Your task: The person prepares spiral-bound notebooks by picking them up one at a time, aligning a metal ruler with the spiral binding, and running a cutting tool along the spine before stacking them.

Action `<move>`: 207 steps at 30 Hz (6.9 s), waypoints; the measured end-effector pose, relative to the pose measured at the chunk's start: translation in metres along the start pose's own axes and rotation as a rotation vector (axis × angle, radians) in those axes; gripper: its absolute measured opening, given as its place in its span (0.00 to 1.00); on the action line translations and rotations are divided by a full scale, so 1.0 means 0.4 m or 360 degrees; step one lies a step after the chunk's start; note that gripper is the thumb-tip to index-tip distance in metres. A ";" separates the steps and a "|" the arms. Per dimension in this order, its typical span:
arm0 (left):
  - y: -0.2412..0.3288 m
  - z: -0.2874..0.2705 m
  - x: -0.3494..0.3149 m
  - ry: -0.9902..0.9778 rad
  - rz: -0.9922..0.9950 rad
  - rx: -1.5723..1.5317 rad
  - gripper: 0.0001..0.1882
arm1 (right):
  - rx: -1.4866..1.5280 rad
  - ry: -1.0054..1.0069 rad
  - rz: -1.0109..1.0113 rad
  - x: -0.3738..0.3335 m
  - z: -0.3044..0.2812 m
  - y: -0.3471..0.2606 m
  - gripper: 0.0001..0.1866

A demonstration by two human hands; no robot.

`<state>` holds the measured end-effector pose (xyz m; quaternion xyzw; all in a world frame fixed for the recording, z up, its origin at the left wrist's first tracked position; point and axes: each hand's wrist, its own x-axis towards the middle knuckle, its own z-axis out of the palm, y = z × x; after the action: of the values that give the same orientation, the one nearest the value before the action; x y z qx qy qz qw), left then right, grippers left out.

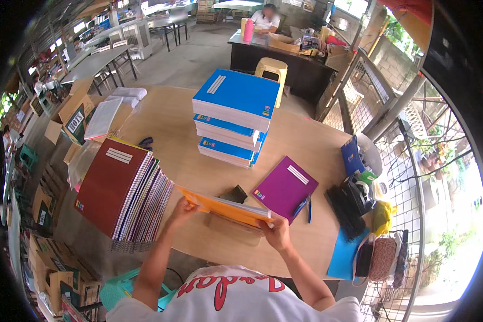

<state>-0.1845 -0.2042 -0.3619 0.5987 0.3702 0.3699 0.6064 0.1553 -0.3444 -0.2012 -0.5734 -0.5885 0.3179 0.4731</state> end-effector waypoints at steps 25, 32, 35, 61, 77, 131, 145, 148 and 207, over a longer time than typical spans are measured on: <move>0.495 0.646 0.051 0.0166 0.1076 0.1807 0.21 | 0.0425 0.0184 0.0105 -0.068 0.013 0.354 0.25; 0.470 0.656 0.083 0.0009 0.1040 0.1355 0.12 | -0.1718 0.1034 0.0314 0.009 -0.557 0.482 0.10; 0.481 0.649 0.081 0.0057 0.1082 0.1502 0.12 | -0.1950 0.0758 0.0436 0.001 -0.616 0.556 0.09; 0.485 0.630 0.077 0.0021 0.1084 0.1357 0.09 | 0.0174 0.0109 0.0240 -0.021 -0.251 0.018 0.15; 0.470 0.612 0.005 -0.0048 0.1143 0.1365 0.09 | -0.0604 -0.0301 -0.0194 -0.003 -0.307 -0.064 0.09; 0.494 0.612 0.082 -0.0104 0.0901 0.1253 0.09 | -0.0607 -0.0438 -0.0271 0.043 -0.290 -0.053 0.14; 0.472 0.608 0.069 -0.0121 0.1010 0.1251 0.08 | -0.0957 -0.0223 -0.0428 0.014 -0.239 -0.063 0.14; 0.510 0.613 0.053 -0.0116 0.1019 0.1352 0.08 | -0.0805 -0.0195 -0.0360 0.077 -0.280 -0.046 0.23; 0.460 0.440 0.039 0.0346 0.1005 0.1379 0.33 | 0.0435 -0.1205 0.0405 0.253 -0.279 0.039 0.25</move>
<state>-0.0213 -0.2681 -0.1763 0.8341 0.3514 0.4072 0.1220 0.2746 -0.2622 -0.1571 -0.4161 -0.5978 0.6371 0.2521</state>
